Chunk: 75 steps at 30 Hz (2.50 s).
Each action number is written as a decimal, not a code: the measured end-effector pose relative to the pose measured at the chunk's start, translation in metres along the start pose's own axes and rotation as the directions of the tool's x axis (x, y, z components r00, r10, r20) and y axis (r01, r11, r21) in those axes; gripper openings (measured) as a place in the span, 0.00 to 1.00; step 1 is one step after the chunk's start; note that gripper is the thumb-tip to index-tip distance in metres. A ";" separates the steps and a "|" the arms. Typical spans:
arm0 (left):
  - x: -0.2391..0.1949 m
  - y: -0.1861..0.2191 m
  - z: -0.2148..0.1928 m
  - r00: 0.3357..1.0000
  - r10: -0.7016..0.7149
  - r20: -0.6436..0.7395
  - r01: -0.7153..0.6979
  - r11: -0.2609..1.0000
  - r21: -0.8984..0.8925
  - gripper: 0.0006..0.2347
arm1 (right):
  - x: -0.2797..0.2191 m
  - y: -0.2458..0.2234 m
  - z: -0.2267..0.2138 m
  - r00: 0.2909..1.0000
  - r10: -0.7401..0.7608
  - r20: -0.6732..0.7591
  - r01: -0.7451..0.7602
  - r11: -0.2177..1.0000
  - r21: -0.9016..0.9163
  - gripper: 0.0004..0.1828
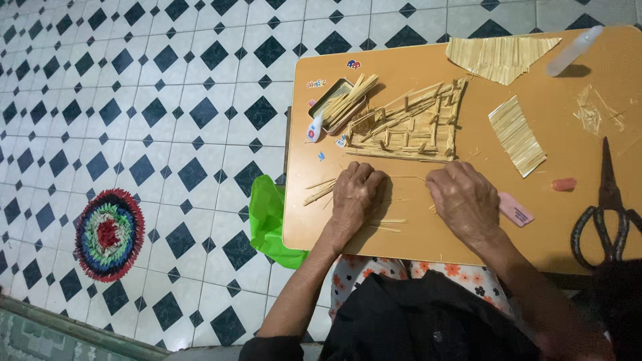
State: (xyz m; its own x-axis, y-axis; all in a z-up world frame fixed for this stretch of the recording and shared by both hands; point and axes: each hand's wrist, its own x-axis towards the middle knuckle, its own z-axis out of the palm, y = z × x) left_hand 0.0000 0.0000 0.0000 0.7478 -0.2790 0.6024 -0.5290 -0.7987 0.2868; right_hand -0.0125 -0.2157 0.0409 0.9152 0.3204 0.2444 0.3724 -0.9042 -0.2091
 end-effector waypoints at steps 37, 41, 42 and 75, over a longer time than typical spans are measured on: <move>-0.013 0.016 -0.024 0.995 -0.005 0.099 0.010 0.998 -0.055 0.04 | -0.008 -0.009 -0.010 0.993 -0.070 0.094 0.068 0.997 0.026 0.03; -0.011 0.023 -0.037 0.991 -0.017 0.135 0.029 0.995 -0.091 0.06 | -0.018 -0.008 -0.007 0.988 -0.126 0.093 0.114 0.986 0.121 0.04; -0.011 0.025 -0.039 0.992 -0.025 0.125 0.037 0.995 -0.097 0.05 | -0.021 -0.009 -0.005 0.985 -0.144 0.091 0.133 0.985 0.110 0.04; -0.003 0.030 -0.052 0.998 -0.005 0.068 0.009 0.998 -0.064 0.04 | -0.018 -0.020 -0.020 0.984 -0.147 0.103 0.122 0.969 0.215 0.04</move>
State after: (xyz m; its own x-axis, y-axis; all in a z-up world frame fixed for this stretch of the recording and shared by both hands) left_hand -0.0392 0.0048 0.0459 0.7760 -0.3109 0.5488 -0.5467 -0.7654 0.3395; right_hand -0.0392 -0.2092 0.0594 0.8616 0.4768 0.1739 0.5056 -0.7764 -0.3764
